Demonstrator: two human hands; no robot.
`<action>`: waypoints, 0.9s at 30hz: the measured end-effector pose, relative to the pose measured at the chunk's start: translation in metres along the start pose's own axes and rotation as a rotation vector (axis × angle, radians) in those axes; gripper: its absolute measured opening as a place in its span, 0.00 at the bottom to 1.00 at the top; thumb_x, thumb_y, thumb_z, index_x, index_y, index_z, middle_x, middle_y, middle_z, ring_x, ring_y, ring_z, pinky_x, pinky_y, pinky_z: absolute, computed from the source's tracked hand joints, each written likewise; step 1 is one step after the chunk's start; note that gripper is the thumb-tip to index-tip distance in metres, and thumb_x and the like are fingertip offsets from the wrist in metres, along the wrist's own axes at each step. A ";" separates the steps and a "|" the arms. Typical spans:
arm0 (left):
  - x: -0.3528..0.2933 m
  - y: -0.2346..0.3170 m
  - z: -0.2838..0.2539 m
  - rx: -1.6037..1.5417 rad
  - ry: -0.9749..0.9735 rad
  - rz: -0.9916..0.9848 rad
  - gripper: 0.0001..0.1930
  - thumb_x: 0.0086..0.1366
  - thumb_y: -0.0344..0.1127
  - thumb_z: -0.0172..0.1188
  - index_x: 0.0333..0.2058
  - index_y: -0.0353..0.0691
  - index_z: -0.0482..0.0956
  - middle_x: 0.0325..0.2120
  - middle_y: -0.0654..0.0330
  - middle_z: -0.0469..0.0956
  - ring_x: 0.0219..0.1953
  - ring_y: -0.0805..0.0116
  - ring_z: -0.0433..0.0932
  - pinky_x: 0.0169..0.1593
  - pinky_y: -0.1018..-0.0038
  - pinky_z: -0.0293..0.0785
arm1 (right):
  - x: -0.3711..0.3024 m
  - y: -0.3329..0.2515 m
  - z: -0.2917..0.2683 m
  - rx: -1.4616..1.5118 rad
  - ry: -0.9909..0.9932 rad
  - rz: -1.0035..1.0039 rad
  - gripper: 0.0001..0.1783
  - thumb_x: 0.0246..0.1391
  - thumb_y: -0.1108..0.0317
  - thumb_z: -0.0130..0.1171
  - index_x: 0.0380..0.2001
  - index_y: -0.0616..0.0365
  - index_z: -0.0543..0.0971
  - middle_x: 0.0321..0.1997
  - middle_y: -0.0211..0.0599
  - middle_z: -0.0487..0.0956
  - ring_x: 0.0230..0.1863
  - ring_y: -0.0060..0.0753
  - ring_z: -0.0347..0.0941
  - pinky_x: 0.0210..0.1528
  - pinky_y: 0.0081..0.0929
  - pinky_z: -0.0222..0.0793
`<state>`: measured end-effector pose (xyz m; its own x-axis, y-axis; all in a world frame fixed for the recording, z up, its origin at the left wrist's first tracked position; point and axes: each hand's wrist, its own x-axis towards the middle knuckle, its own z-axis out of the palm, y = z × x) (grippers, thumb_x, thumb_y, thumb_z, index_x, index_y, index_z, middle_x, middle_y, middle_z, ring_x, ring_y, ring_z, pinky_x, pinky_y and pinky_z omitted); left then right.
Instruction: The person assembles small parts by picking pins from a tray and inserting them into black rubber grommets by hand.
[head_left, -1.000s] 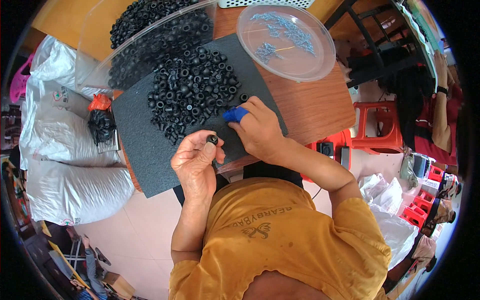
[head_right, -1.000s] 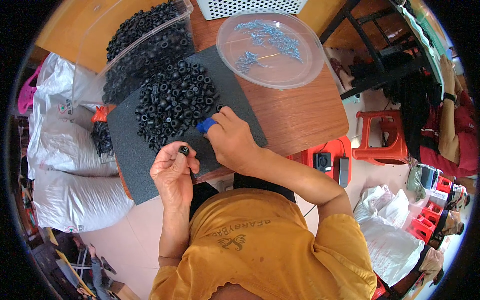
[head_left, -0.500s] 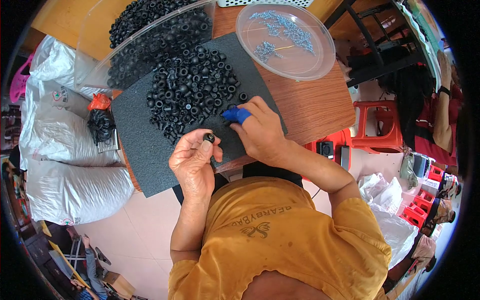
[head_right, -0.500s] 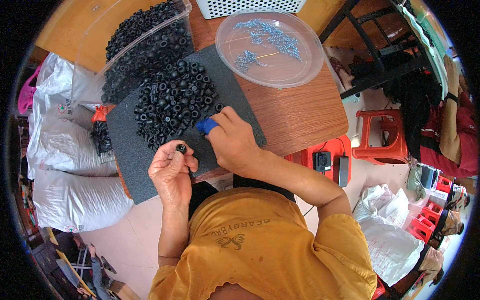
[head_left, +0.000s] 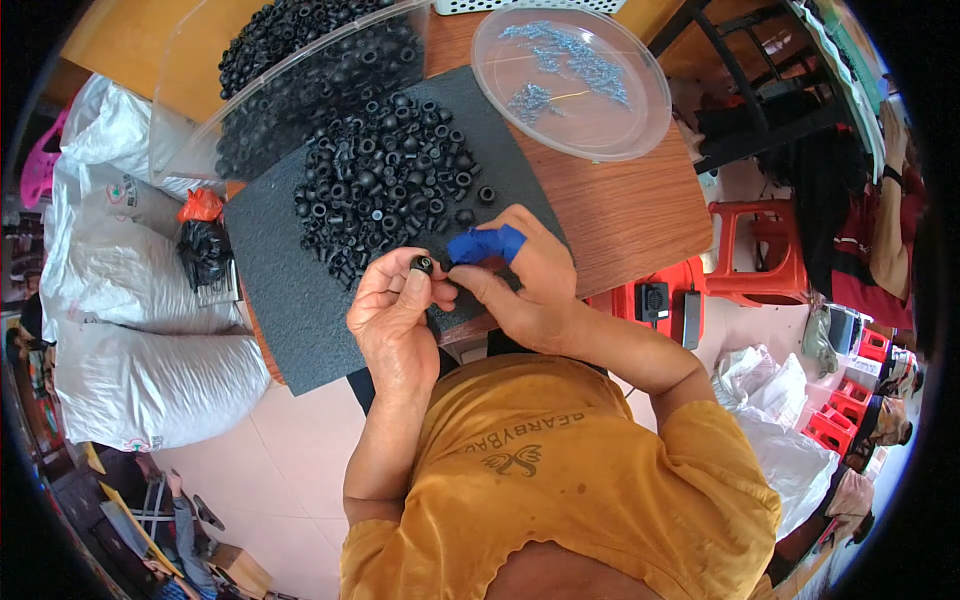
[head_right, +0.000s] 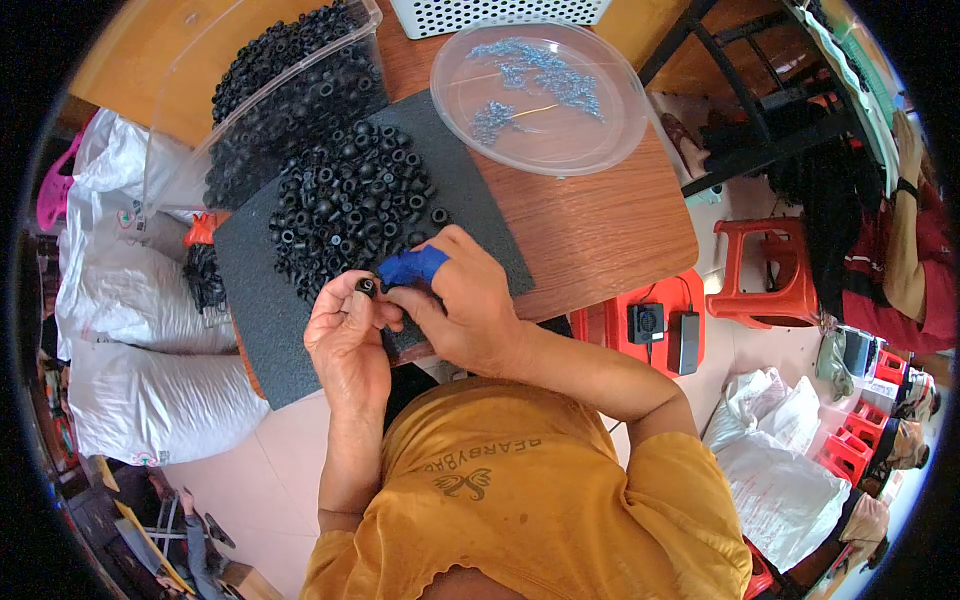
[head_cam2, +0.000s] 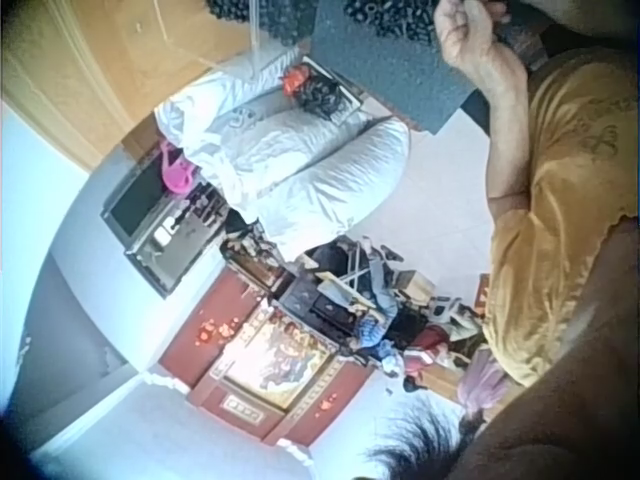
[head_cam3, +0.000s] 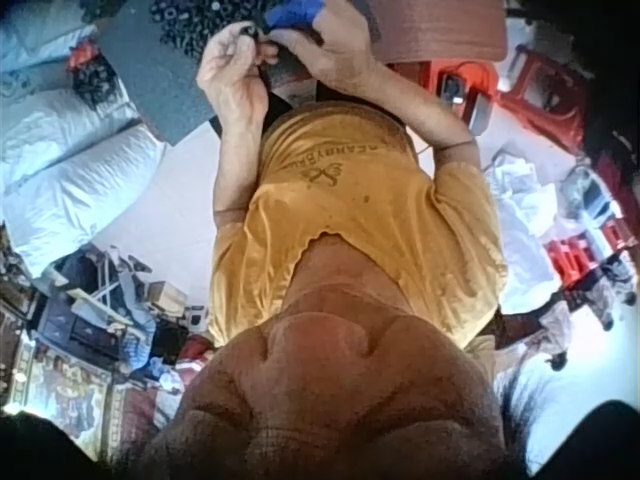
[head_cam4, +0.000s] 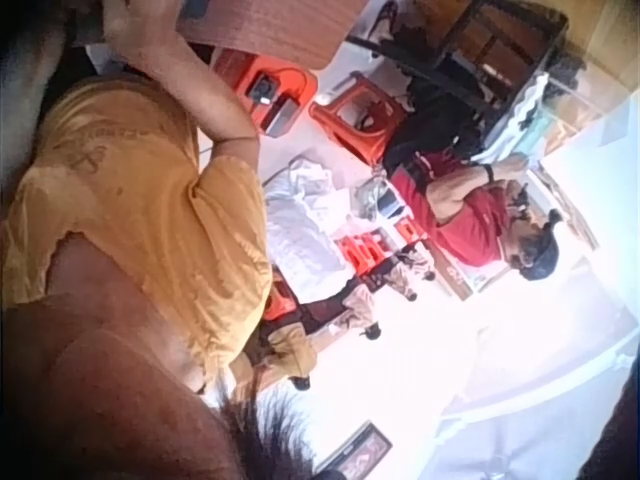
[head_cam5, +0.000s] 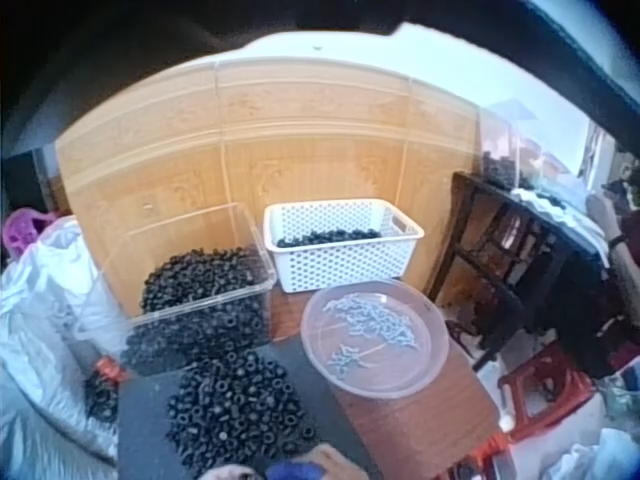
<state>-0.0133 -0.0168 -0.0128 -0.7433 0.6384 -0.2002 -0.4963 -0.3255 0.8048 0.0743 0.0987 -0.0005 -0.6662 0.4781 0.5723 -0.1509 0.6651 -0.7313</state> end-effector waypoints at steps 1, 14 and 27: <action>0.000 -0.001 0.003 -0.004 0.001 -0.006 0.11 0.60 0.28 0.59 0.40 0.31 0.73 0.29 0.58 0.77 0.24 0.73 0.75 0.28 0.79 0.71 | 0.000 -0.002 0.001 0.030 0.024 0.016 0.13 0.34 0.78 0.64 0.28 0.62 0.75 0.29 0.42 0.73 0.27 0.45 0.67 0.28 0.33 0.66; -0.001 -0.005 0.014 -0.112 0.006 -0.130 0.10 0.61 0.26 0.58 0.42 0.33 0.74 0.27 0.68 0.73 0.27 0.83 0.68 0.33 0.86 0.67 | -0.016 0.001 0.010 -0.264 0.147 -0.228 0.15 0.32 0.76 0.64 0.29 0.63 0.75 0.34 0.41 0.74 0.32 0.43 0.69 0.31 0.35 0.67; -0.003 -0.003 0.009 -0.049 -0.088 -0.011 0.10 0.59 0.26 0.60 0.40 0.31 0.74 0.31 0.65 0.75 0.30 0.82 0.71 0.36 0.86 0.67 | -0.013 -0.004 0.000 -0.115 0.057 -0.178 0.13 0.35 0.77 0.64 0.29 0.64 0.75 0.31 0.42 0.74 0.30 0.42 0.69 0.28 0.33 0.67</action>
<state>-0.0053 -0.0114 -0.0099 -0.6963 0.7002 -0.1576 -0.5274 -0.3502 0.7741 0.0836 0.0897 -0.0049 -0.5939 0.3764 0.7111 -0.1762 0.8015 -0.5714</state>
